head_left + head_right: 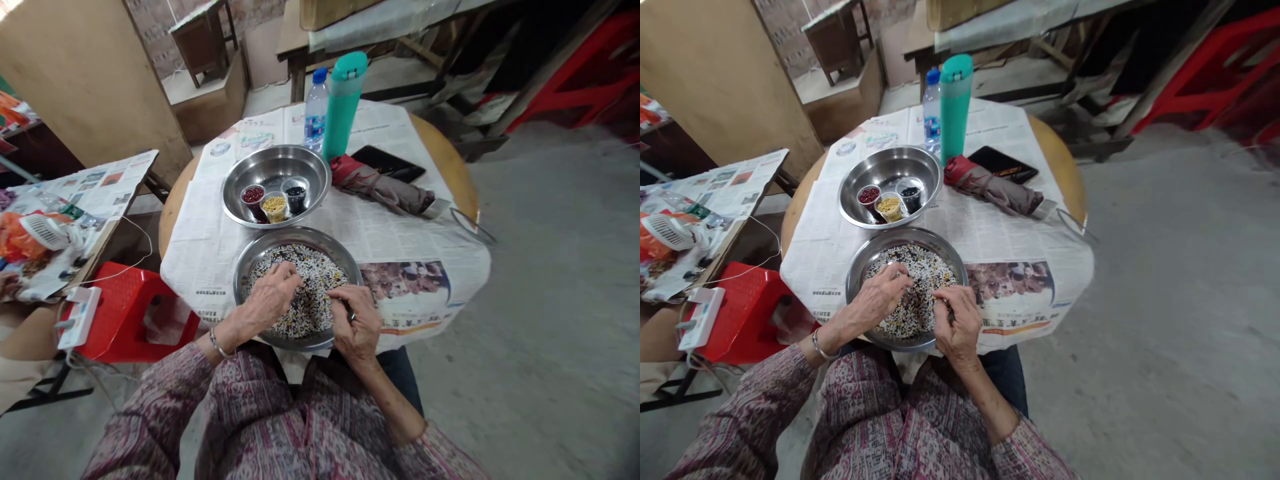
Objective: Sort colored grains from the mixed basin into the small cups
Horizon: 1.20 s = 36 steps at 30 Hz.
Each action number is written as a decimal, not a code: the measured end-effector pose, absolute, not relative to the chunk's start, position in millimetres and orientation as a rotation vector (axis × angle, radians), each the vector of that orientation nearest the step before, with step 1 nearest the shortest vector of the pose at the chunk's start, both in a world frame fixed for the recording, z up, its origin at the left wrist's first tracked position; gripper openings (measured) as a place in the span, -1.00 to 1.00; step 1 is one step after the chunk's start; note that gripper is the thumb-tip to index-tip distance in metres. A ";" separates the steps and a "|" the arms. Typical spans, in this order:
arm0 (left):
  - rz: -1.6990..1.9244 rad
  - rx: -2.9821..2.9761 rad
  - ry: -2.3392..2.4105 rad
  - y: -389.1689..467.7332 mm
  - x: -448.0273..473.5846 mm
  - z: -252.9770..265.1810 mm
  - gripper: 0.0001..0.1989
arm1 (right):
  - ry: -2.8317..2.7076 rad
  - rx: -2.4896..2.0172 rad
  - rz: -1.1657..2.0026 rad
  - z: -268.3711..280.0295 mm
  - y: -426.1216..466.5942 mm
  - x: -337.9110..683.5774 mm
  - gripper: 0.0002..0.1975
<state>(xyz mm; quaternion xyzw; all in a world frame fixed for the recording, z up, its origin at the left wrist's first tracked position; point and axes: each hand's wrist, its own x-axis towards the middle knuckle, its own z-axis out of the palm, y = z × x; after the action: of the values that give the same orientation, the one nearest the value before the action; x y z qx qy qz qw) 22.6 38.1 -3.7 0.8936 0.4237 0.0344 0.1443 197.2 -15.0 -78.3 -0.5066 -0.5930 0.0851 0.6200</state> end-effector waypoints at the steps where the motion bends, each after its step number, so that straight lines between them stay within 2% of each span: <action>1: 0.124 2.584 1.266 41.4 24.3 -3.5 -0.75 | -1.363 -1.167 0.195 -78.5 -15.0 197.2 -0.81; 4: 0.094 2.612 1.221 47.6 30.1 -3.5 -0.45 | -1.352 -1.182 0.206 -79.1 -15.3 197.3 -0.81; 5: 0.065 2.620 1.165 48.9 32.8 -4.0 -0.45 | -1.353 -1.185 0.211 -79.3 -15.5 197.4 -0.81; 9: -0.017 2.578 1.017 55.8 43.5 -7.5 -0.73 | -1.361 -1.186 0.215 -79.7 -16.1 197.7 -0.81; 16: 0.107 2.491 1.282 62.9 12.6 -5.7 -0.70 | -1.349 -1.187 0.223 -77.7 -15.8 197.4 -0.81; 20: 0.165 2.504 1.460 51.3 -14.5 -3.1 -0.84 | -1.353 -1.184 0.217 -77.7 -16.0 197.6 -0.82; 21: 0.180 2.509 1.497 47.5 -17.5 -2.9 -0.81 | -1.352 -1.186 0.219 -77.8 -16.1 197.6 -0.82; 24: 0.190 2.478 1.560 39.0 -14.8 -3.9 -0.44 | -1.348 -1.198 0.225 -78.3 -16.4 197.5 -0.83; 26: 0.173 2.461 1.522 37.7 -4.5 -5.8 -0.38 | -1.342 -1.209 0.230 -78.5 -16.4 197.4 -0.83; 30: 0.197 2.442 1.335 45.8 25.0 -11.6 -0.76 | -1.346 -1.213 0.227 -78.2 -16.3 197.3 -0.83; 36: 0.272 2.370 1.045 47.1 49.2 -8.3 -0.81 | -1.358 -1.196 0.223 -78.1 -16.7 197.6 -0.83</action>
<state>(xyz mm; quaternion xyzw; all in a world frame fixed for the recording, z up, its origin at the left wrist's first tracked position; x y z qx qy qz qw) 49.2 47.1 -8.3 0.8774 0.3869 0.1006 0.2654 197.6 -16.7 -78.1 -0.5184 -0.5889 0.0966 0.6125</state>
